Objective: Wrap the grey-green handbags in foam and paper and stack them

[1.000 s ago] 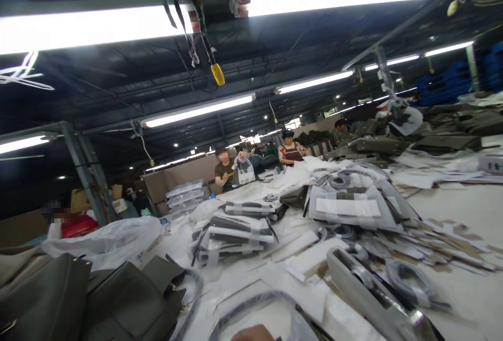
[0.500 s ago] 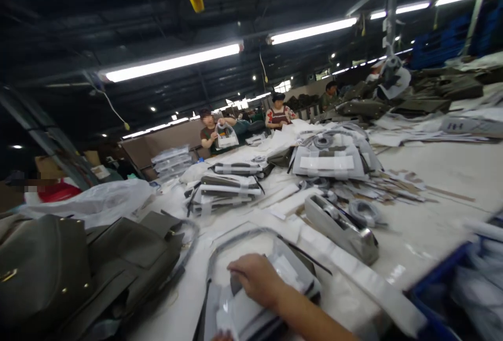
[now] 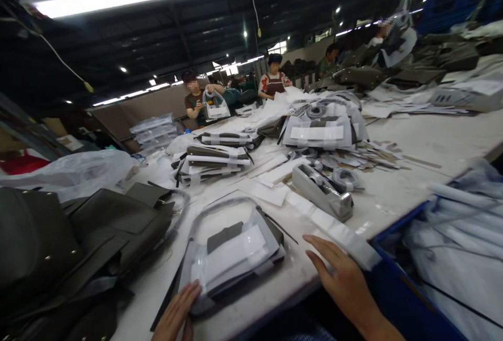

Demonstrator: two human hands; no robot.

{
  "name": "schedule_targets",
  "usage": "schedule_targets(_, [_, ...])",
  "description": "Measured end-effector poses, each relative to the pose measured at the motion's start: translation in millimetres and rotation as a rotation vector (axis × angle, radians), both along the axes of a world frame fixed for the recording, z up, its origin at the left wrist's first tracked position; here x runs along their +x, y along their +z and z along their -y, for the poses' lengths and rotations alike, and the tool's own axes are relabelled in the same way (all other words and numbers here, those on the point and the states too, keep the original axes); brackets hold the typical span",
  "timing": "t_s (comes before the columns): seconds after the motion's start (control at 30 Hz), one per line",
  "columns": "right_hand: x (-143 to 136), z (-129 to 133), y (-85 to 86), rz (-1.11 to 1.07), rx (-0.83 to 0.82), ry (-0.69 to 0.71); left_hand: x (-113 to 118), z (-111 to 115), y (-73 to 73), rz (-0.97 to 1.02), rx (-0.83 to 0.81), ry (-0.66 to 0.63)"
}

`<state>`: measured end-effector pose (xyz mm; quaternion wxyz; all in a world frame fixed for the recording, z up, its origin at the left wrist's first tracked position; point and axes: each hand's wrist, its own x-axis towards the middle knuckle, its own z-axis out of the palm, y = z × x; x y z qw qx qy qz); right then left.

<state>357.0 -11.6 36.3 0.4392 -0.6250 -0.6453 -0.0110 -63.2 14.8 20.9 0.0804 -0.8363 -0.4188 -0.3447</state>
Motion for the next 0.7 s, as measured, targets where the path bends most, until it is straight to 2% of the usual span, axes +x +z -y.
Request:
schedule_targets(0.13, [-21,-7,5.8,0.034,0.065,0.126,18,7,41.4,-0.063,-0.103,-0.014])
schedule_targets(0.2, [-33,-14,4.7,0.022,0.061,0.156,43,0,57.1,-0.064,-0.136,0.0])
schedule_targets(0.27, [-42,-19,1.2,0.012,0.025,0.193,75,-14,64.3,-0.063,-0.181,0.018])
schedule_targets(0.37, [-48,-21,-4.9,0.004,-0.049,0.236,124,-39,58.5,-0.165,-0.243,-0.023])
schedule_targets(0.47, [-41,-15,-8.7,-0.013,-0.075,0.229,154,-57,41.5,-0.327,-0.26,-0.052])
schedule_targets(0.53, [-27,-10,-9.4,-0.025,-0.065,0.171,161,-61,30.3,-0.379,-0.232,-0.043])
schedule_targets(0.6, [-8,-6,-9.3,-0.039,-0.051,0.048,162,-62,22.7,-0.388,-0.197,-0.036])
schedule_targets(0.7, [23,-3,-10.2,-0.056,-0.057,-0.142,159,-60,19.5,-0.378,-0.153,-0.025])
